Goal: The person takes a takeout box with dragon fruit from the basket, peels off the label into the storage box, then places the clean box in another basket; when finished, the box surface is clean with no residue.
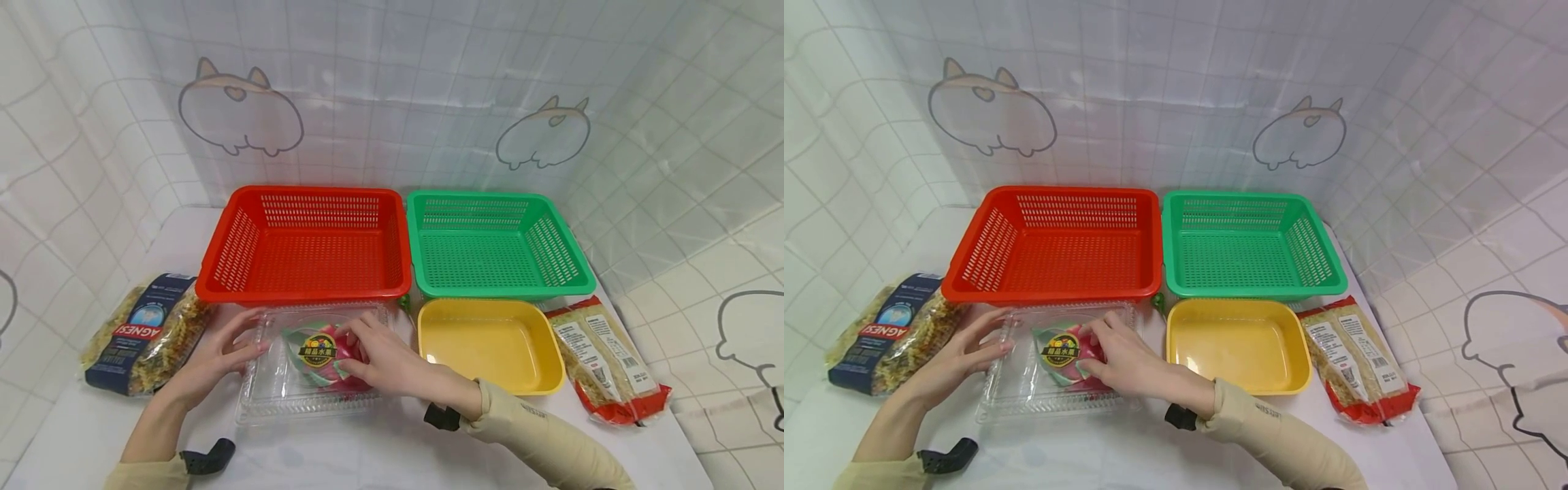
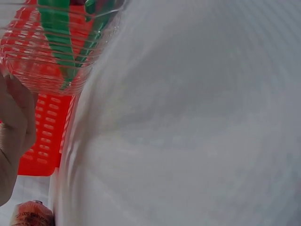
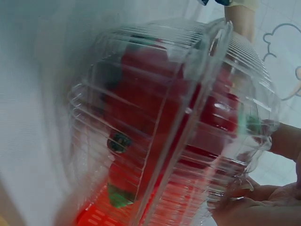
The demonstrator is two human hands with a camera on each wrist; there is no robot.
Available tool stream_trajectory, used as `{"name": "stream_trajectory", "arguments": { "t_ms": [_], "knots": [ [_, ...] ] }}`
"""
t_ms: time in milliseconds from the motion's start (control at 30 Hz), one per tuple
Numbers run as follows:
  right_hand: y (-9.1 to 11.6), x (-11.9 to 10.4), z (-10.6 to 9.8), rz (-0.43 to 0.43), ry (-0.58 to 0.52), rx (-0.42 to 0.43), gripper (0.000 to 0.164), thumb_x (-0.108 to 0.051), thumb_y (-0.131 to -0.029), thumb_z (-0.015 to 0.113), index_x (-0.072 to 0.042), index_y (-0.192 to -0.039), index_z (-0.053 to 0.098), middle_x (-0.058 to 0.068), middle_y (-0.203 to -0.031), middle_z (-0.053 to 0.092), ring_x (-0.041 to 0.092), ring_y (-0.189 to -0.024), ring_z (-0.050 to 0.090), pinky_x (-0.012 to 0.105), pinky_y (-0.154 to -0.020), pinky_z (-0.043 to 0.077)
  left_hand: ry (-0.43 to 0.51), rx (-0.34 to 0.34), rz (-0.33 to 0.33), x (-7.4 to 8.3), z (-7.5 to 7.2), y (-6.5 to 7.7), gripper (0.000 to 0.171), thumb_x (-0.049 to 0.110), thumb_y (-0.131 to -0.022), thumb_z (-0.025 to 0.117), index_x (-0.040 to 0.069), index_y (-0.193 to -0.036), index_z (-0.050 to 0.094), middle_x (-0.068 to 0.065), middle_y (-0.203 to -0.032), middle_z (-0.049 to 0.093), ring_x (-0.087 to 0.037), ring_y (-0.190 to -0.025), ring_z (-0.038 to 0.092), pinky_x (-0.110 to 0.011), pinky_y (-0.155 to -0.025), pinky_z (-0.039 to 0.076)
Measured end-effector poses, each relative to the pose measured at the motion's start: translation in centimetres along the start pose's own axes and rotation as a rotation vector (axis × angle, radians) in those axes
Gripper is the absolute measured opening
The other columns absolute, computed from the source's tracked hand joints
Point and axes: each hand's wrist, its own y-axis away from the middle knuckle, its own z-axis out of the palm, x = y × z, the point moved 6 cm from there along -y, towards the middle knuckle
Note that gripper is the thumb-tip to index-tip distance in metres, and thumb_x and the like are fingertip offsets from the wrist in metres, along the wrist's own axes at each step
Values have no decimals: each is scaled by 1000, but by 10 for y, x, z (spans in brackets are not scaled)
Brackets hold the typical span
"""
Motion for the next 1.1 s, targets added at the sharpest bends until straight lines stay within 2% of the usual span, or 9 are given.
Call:
{"name": "stream_trajectory", "arguments": {
  "t_ms": [233, 433, 567, 733, 900, 1100],
  "knots": [
    [-7, 0, -2, -18, -6, 19, 32, -18, -92, 73, -10, -120, 62, 1, -96, 56, 13, -82, 53, 15, -65, 41, 0, 0, -8, 1, 0, 1, 70, 28, -98, 59, 18, -158, 23, -24, -156, 26, -53, -131, 39, -42, -73, 51],
    [-15, -3, -2, -27, -26, -31, 33, -17, -92, 72, -9, -122, 63, -1, -93, 57, 12, -77, 53, 15, -64, 42, 5, -6, -8, 2, 0, 1, 70, 27, -99, 58, 17, -158, 23, -25, -157, 25, -55, -133, 37, -43, -74, 50],
    [-25, -2, -1, 1, -45, -66, 33, -19, -92, 73, -8, -121, 63, -3, -88, 58, 7, -73, 53, 16, -65, 44, 11, -9, -17, 2, 0, 1, 70, 28, -99, 58, 19, -158, 22, -24, -158, 23, -54, -134, 36, -42, -77, 50],
    [-33, -1, 2, 54, 25, -92, 33, -27, -92, 73, -11, -120, 63, -8, -82, 56, 3, -71, 51, 15, -66, 43, 12, -16, -39, 0, -1, 1, 70, 29, -100, 57, 21, -159, 20, -23, -160, 21, -52, -134, 37, -42, -78, 50],
    [-38, -3, 7, 107, 43, -115, 33, -27, -93, 72, -12, -119, 60, -8, -83, 55, 3, -70, 52, 16, -66, 42, 13, -18, -39, -3, -1, 1, 70, 29, -100, 56, 21, -159, 19, -23, -160, 20, -50, -132, 40, -42, -78, 50],
    [-37, -4, 9, 108, 83, -104, 29, -28, -95, 70, -13, -118, 61, -8, -86, 54, 3, -71, 51, 16, -66, 41, 14, -24, -34, -3, 0, -1, 70, 29, -100, 55, 21, -160, 19, -23, -160, 20, -50, -132, 40, -42, -79, 50]
  ]
}}
